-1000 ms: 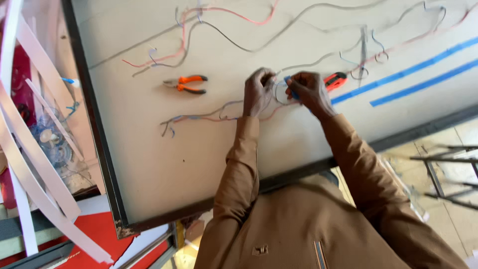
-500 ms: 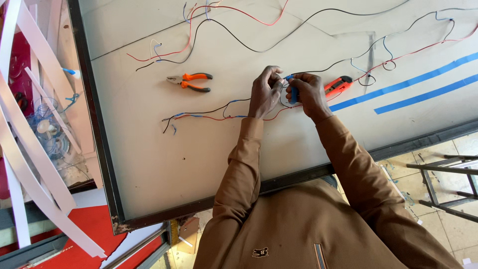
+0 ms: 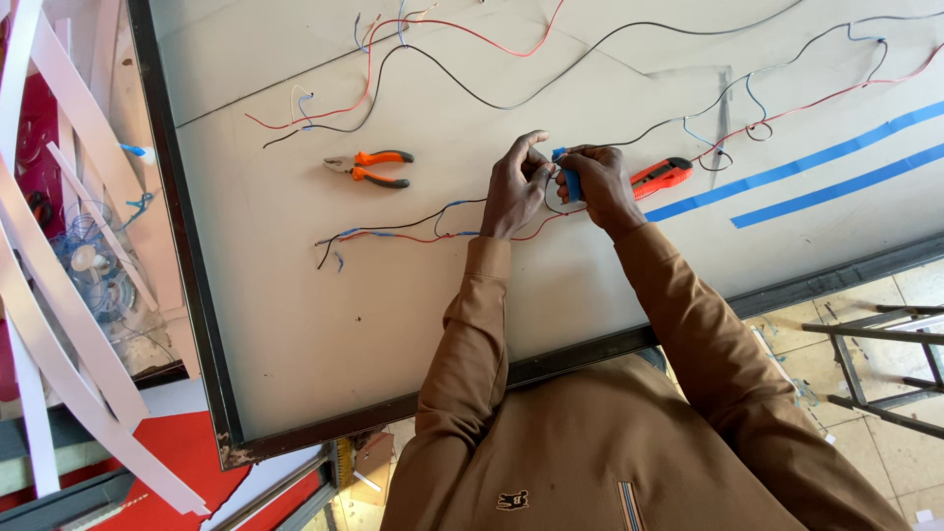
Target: The person wraps blue electrical tape around the ends of several exposed wires lying on a white work surface. The hands repeatedly twist and secure the tape over the wire connections. Tools including pliers and a utility knife are visible on the table but are not used during the clip.
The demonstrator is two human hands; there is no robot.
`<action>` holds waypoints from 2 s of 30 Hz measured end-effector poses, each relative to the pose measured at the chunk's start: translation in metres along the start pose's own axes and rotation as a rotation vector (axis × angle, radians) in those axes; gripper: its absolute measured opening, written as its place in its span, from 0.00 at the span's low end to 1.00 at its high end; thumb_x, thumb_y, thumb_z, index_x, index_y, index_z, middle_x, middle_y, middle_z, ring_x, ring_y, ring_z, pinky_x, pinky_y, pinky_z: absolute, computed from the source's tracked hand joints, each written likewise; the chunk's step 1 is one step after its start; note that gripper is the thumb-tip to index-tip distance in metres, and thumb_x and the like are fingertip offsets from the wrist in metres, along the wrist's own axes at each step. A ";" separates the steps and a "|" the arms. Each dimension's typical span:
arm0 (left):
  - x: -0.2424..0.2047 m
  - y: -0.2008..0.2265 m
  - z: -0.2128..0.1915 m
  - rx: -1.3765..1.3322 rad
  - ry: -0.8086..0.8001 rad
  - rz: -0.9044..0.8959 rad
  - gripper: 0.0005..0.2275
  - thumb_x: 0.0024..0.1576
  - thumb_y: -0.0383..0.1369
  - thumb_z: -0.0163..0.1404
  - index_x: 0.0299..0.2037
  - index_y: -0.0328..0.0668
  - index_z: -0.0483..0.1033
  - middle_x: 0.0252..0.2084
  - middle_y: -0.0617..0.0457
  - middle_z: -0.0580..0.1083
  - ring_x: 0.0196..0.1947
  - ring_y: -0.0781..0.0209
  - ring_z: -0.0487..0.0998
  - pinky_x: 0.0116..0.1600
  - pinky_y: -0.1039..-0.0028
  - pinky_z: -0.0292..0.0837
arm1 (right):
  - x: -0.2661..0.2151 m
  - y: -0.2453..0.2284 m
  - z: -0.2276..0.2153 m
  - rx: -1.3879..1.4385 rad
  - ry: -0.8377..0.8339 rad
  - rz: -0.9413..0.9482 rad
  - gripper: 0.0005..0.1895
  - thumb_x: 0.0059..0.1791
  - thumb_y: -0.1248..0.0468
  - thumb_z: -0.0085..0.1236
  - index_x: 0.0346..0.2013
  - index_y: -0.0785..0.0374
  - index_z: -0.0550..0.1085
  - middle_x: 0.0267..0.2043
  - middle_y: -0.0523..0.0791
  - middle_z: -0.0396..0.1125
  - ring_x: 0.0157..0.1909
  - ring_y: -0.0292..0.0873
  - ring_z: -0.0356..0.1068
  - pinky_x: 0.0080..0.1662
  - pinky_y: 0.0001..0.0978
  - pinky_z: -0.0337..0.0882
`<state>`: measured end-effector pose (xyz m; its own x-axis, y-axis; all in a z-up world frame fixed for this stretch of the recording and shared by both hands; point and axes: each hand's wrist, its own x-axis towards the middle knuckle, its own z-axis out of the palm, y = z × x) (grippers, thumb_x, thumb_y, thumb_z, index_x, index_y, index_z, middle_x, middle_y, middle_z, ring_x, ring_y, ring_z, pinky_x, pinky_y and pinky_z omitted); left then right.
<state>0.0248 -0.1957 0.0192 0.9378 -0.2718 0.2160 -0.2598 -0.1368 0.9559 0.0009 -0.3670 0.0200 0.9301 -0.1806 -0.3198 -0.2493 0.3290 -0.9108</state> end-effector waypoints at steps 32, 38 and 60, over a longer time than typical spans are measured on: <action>0.004 -0.006 0.008 0.281 0.011 0.371 0.06 0.69 0.25 0.52 0.42 0.49 0.79 0.35 0.50 0.67 0.38 0.40 0.77 0.48 0.58 0.74 | -0.005 -0.027 -0.003 0.008 -0.084 0.023 0.18 0.61 0.57 0.71 0.38 0.70 0.79 0.21 0.47 0.66 0.19 0.39 0.72 0.23 0.29 0.74; 0.007 -0.019 0.007 0.177 0.019 0.186 0.07 0.67 0.29 0.57 0.35 0.46 0.78 0.30 0.54 0.68 0.32 0.54 0.77 0.44 0.63 0.73 | -0.009 -0.074 0.007 0.081 -0.099 0.024 0.18 0.65 0.53 0.55 0.45 0.66 0.77 0.25 0.50 0.73 0.24 0.45 0.80 0.30 0.38 0.82; 0.004 -0.017 0.002 0.071 -0.010 0.049 0.03 0.68 0.29 0.58 0.44 0.41 0.84 0.33 0.46 0.74 0.37 0.48 0.84 0.41 0.63 0.80 | 0.004 -0.099 -0.019 -0.340 -0.575 -0.166 0.39 0.56 0.68 0.69 0.80 0.66 0.62 0.53 0.50 0.77 0.54 0.41 0.80 0.57 0.32 0.80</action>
<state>0.0322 -0.1969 0.0036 0.9215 -0.2891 0.2595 -0.3209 -0.1900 0.9279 0.0244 -0.4178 0.1044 0.9351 0.3482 -0.0656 -0.0749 0.0134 -0.9971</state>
